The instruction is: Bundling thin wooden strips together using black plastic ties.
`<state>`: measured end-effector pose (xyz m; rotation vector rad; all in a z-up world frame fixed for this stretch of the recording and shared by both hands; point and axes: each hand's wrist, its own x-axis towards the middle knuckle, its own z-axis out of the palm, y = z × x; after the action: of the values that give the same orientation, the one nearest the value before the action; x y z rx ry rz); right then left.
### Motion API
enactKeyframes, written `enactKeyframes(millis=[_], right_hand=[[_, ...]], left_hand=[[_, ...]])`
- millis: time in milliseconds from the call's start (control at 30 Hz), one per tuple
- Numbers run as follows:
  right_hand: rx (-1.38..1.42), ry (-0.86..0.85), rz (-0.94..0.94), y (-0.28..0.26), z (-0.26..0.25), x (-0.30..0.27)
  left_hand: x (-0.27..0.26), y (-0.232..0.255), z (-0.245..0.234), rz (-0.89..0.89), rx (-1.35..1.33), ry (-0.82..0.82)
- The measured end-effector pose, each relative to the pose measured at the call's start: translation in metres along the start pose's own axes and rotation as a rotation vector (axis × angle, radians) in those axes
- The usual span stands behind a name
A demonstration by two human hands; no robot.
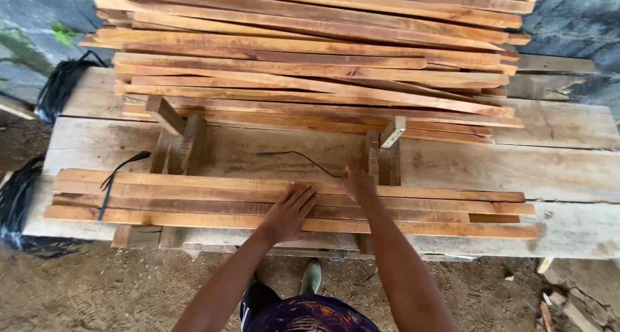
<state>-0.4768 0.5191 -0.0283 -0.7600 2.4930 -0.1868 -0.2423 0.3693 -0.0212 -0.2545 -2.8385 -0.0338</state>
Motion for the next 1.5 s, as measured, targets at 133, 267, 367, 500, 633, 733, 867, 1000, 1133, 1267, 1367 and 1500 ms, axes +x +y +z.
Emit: enactKeyframes(millis=[133, 267, 367, 500, 633, 733, 867, 1000, 1133, 1267, 1367, 1500], right_hand=[[-0.038, -0.034, 0.040, -0.011, -0.011, -0.003], [-0.023, -0.117, 0.069, -0.009, -0.012, 0.011], [-0.008, -0.181, 0.071, -0.003, -0.015, 0.023], [-0.018, -0.198, 0.106, -0.007, -0.014, 0.024], [0.054, -0.239, 0.112, -0.004, -0.012, 0.032], [0.112, -0.199, 0.113, -0.005, -0.012, 0.027], [0.081, -0.255, 0.076, 0.000, -0.001, 0.038], [0.091, -0.232, 0.047, 0.005, 0.008, 0.040], [0.125, -0.149, 0.006, -0.001, -0.002, 0.031], [0.230, -0.159, 0.041, -0.009, -0.009, 0.020], [0.272, -0.096, -0.006, -0.010, -0.018, 0.015], [0.701, -0.008, -0.098, 0.007, 0.006, 0.029]], left_hand=[[-0.002, 0.003, 0.006, 0.029, -0.006, 0.077], [-0.004, 0.041, -0.048, 0.053, -0.301, -0.217], [-0.040, 0.103, 0.027, 0.111, -0.596, -0.499], [-0.056, 0.080, 0.048, -0.220, -0.484, -0.300], [-0.050, 0.072, 0.108, -0.563, -0.550, -0.143], [-0.043, 0.074, 0.124, -0.544, -0.564, -0.150], [-0.031, 0.080, 0.143, -0.498, -0.587, -0.156], [-0.027, 0.096, 0.150, -0.471, -0.608, -0.157], [-0.032, 0.102, 0.143, -0.476, -0.599, -0.144], [-0.032, 0.108, 0.096, -0.392, -0.566, -0.141], [-0.031, 0.107, 0.061, -0.335, -0.642, -0.173], [-0.031, 0.105, 0.001, -0.547, -1.234, -0.057]])
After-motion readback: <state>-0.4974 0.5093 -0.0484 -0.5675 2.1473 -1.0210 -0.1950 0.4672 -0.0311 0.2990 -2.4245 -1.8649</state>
